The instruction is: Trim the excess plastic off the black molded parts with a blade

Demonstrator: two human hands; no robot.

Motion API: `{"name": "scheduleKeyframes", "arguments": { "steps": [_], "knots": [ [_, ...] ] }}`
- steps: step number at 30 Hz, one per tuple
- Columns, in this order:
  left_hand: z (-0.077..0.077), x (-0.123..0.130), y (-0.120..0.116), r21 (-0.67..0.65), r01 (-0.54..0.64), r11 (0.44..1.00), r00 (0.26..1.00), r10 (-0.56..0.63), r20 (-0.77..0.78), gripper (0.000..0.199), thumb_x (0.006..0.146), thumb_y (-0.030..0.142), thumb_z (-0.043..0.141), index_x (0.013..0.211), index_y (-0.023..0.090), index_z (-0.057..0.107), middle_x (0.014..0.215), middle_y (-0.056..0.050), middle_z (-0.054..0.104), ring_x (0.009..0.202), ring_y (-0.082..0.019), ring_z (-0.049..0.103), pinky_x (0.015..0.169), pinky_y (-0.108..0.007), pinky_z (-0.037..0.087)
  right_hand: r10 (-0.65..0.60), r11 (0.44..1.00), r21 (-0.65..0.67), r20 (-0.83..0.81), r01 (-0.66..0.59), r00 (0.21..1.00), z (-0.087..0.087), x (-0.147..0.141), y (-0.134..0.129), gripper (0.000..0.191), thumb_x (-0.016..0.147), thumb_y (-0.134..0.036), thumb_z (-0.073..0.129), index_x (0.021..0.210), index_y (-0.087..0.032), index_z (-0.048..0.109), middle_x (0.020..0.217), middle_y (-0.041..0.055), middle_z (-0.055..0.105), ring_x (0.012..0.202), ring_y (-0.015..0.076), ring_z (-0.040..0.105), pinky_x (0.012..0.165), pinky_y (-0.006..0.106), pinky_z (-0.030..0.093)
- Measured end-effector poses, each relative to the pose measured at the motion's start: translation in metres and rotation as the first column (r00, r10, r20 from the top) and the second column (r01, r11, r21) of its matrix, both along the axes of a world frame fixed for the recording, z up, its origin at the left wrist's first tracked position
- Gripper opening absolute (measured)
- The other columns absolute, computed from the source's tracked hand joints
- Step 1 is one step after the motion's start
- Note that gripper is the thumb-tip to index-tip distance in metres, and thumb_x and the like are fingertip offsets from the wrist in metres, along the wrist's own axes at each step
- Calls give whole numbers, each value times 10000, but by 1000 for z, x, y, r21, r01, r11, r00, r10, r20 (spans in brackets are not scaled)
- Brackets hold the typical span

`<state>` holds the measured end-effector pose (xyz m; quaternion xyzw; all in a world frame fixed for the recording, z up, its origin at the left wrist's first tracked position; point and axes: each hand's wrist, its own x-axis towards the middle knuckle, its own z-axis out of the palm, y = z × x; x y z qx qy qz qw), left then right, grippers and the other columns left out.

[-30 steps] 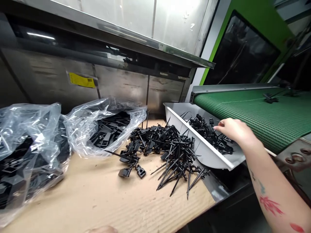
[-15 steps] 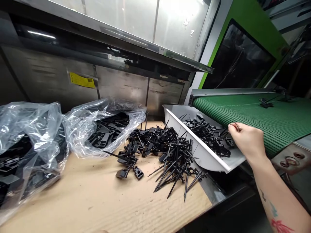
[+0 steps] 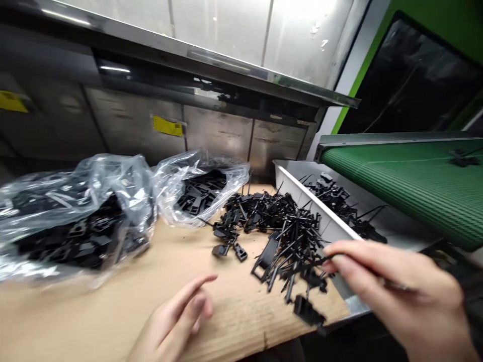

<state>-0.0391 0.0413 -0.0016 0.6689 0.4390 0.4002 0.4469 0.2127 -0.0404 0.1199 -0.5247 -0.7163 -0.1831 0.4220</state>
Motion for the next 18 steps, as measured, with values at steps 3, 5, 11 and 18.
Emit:
{"name": "scheduleKeyframes", "arguments": {
  "steps": [3,5,11,18],
  "knots": [
    [23,18,3,2,110,994,993,-110,-45,476,869,508,395,1035,144,653,733,-56,708,588,-172,649,542,-232,527,295,951,-106,35,-290,955,-18,-35,4,128,794,-93,566,871,-190,602,747,-15,704,653,88,657,635,148,497],
    [29,26,1,136,103,985,979,-76,-188,358,868,411,445,934,154,685,802,-53,727,731,-195,679,636,-228,530,394,910,-131,-17,-393,919,-30,-50,8,165,779,-38,551,888,-155,593,719,14,689,610,98,641,593,173,496],
    [15,24,-7,343,-31,939,931,152,-331,362,864,319,401,1000,117,668,971,-124,710,877,-257,660,793,-340,490,399,912,-82,-48,-402,916,-46,-66,20,128,767,-5,523,792,-103,600,631,56,652,532,118,605,516,213,482],
    [14,2,7,391,-164,906,852,330,-407,273,798,335,510,917,173,694,965,-137,658,936,-357,557,828,-535,402,233,972,49,-96,-229,968,-47,-63,28,119,756,-4,557,760,-118,589,585,19,611,499,75,551,506,176,448]
  ]
}}
